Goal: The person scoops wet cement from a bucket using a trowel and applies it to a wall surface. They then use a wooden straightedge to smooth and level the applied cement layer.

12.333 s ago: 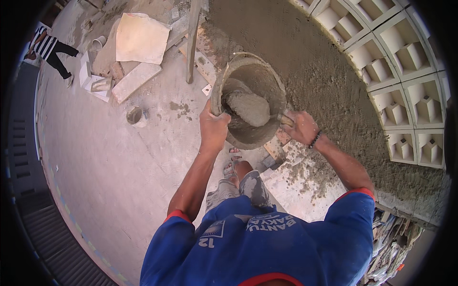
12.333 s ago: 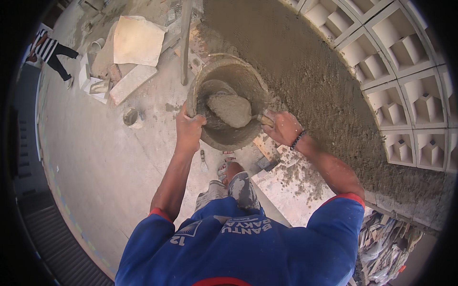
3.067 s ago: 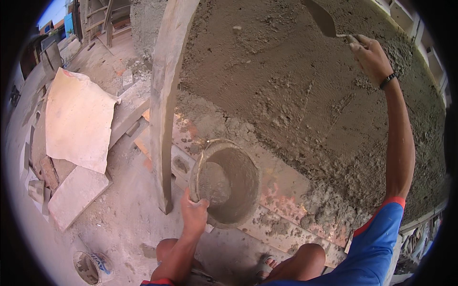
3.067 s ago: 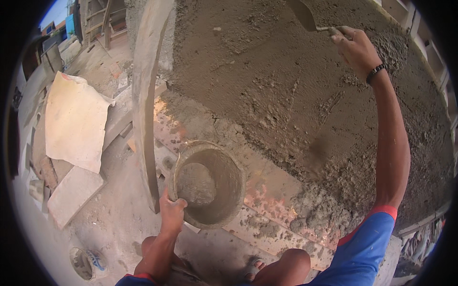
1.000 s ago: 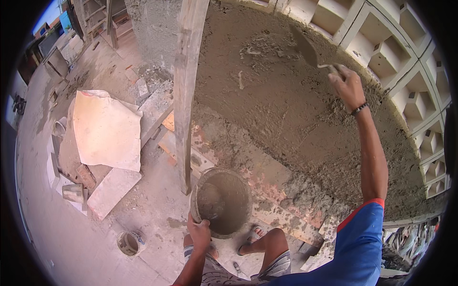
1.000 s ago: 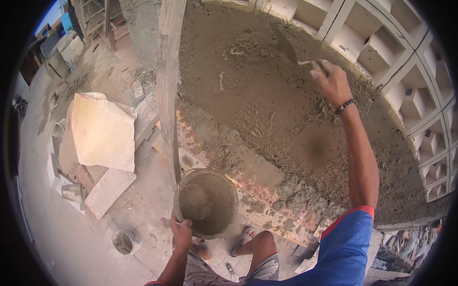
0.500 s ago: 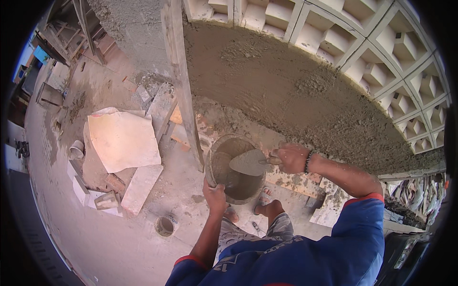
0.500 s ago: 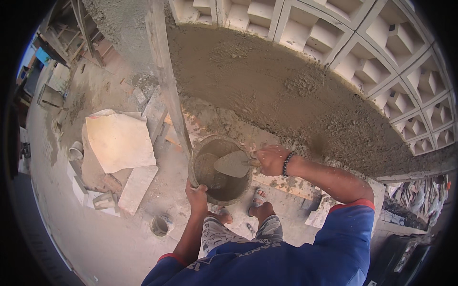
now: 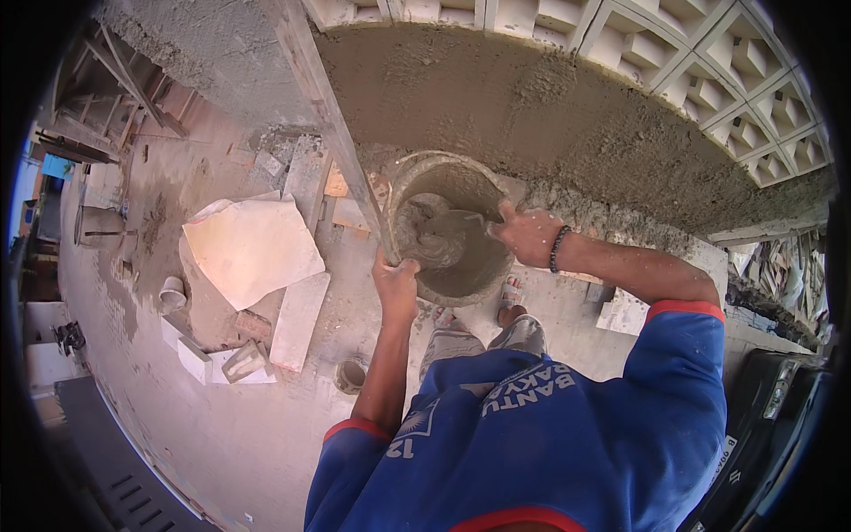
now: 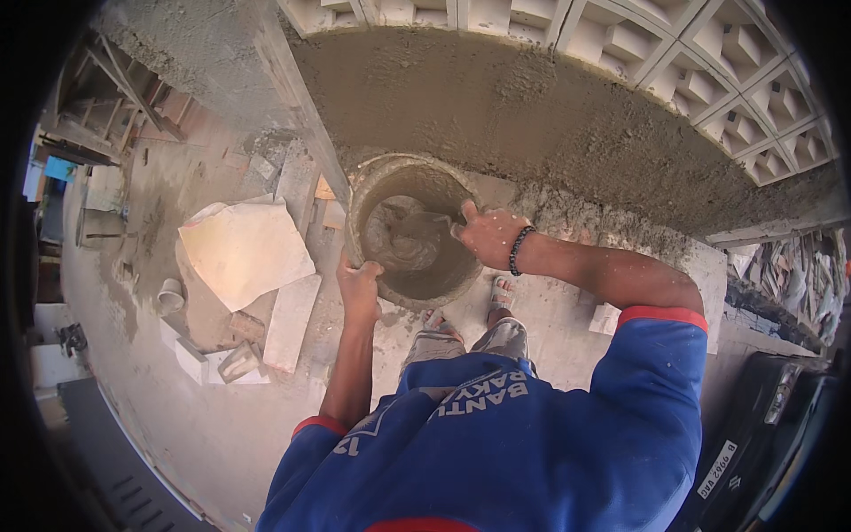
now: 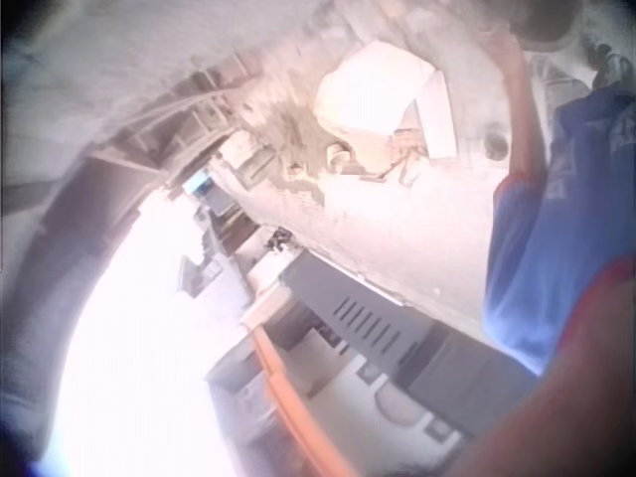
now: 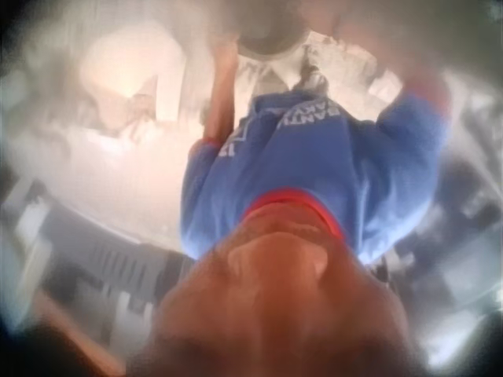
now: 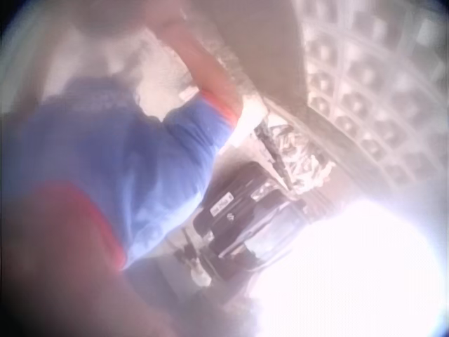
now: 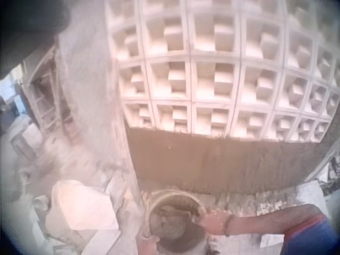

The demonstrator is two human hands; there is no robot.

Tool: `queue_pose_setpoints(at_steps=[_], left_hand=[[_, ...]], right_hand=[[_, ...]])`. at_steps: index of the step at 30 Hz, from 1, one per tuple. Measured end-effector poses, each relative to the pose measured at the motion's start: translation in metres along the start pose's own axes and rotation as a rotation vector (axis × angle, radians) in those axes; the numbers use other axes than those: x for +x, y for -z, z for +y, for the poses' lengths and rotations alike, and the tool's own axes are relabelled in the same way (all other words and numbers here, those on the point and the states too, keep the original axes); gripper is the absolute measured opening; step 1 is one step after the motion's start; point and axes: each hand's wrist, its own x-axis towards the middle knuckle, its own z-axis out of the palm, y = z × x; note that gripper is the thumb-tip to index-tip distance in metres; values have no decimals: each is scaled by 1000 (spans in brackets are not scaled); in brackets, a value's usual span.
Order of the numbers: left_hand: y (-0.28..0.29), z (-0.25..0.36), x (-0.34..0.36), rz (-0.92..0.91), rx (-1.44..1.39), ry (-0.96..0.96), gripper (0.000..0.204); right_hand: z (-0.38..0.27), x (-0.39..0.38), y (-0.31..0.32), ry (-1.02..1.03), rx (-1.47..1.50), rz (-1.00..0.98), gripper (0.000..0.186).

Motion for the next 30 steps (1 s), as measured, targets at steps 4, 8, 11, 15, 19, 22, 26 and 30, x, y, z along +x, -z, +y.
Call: queue_pose_setpoints(at_steps=[4, 8, 11, 15, 19, 22, 26, 30], left_hand=[[-7, 19, -9, -71, 32, -14, 50], [-9, 33, -4, -108, 51, 1, 49], [-3, 38, -3, -97, 79, -79, 50], [3, 37, -7, -108, 236, -157, 50], [-10, 34, -7, -147, 266, -209, 50], [-6, 30, -6, -128, 256, -160, 50], [-7, 29, -9, -116, 274, -187, 52], [-19, 42, -15, -122, 352, -269, 52]], right_hand=[[1, 8, 14, -7, -100, 210, 35], [-20, -11, -8, 23, -100, -22, 44], [-28, -27, 7, 30, -63, -118, 47], [-20, -17, 48, -21, 60, 74, 42], [-13, 9, 12, 9, 121, -4, 25], [-2, 9, 1, -41, 59, -89, 21], [-3, -10, 37, -126, -52, 34, 19], [-22, -3, 63, -99, -396, 175, 18]])
